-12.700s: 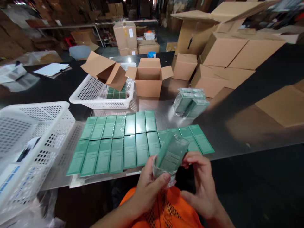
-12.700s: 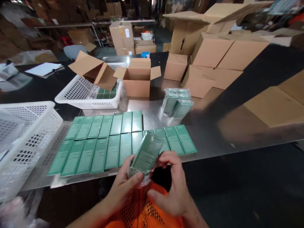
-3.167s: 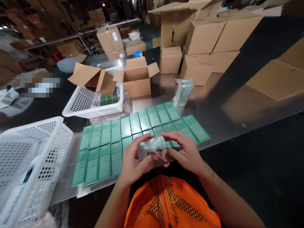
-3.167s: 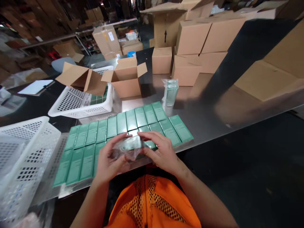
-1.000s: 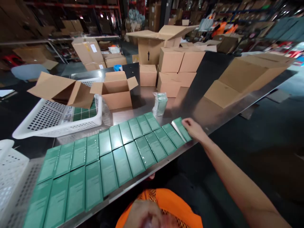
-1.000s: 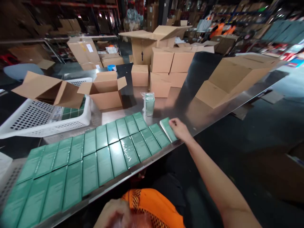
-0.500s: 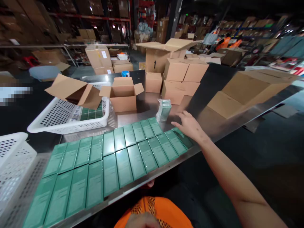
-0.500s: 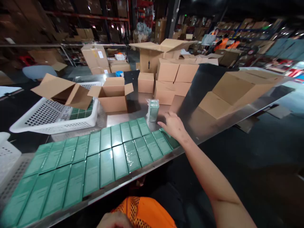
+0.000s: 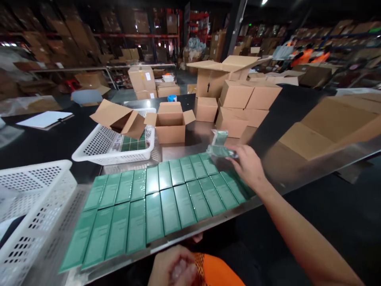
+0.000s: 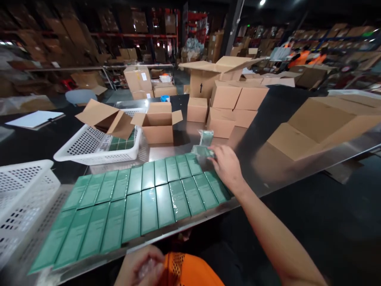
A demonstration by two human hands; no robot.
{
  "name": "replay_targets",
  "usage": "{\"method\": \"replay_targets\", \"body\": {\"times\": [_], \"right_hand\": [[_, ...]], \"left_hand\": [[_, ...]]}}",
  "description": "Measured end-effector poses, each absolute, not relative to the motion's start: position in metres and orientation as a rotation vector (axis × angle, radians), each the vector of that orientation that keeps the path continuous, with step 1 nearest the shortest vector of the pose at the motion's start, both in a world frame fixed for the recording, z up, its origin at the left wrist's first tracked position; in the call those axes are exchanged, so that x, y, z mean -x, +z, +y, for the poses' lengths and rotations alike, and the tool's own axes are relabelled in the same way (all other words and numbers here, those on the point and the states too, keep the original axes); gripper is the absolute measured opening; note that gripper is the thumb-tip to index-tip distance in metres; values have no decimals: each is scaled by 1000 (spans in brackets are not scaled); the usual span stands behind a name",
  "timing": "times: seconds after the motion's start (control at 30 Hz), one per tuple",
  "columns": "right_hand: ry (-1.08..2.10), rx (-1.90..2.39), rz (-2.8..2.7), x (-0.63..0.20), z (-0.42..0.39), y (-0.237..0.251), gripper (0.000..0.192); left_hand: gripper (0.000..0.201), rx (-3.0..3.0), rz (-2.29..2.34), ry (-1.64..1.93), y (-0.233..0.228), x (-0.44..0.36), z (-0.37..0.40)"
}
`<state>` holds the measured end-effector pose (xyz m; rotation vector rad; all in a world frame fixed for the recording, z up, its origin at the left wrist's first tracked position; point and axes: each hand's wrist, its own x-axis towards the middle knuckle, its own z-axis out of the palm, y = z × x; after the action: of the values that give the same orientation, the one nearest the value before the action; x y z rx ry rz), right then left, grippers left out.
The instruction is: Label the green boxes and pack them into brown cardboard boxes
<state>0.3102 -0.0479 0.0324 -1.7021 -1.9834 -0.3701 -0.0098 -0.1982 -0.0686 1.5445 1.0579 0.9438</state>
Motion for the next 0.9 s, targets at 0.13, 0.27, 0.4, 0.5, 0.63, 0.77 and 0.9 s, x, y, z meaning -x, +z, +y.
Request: {"method": "replay_targets", "body": {"times": [0.13, 0.27, 0.4, 0.5, 0.63, 0.77, 0.9], "right_hand": [[15, 1410, -1635, -266, -122, 23, 49], [481, 1194, -1744, -211, -173, -12, 59], [273, 1032, -1736, -188, -181, -36, 75], [111, 1007, -1641, -188, -176, -37, 58], [-30, 906, -1543, -187, -176, -34, 25], [67, 926, -1501, -191, -182, -25, 42], [833, 1174, -1434, -211, -185, 0, 73]], "left_hand": [[71, -1119, 965, 1092, -35, -12, -160], [74, -810, 748, 1213, -7, -34, -129], [54, -608, 774, 1179, -8, -48, -144], [55, -540, 852, 1143, -20, -54, -167], [61, -591, 866, 1045, -27, -51, -178], [60, -697, 910, 986, -25, -45, -177], [60, -925, 697, 748, -20, -47, -181]]}}
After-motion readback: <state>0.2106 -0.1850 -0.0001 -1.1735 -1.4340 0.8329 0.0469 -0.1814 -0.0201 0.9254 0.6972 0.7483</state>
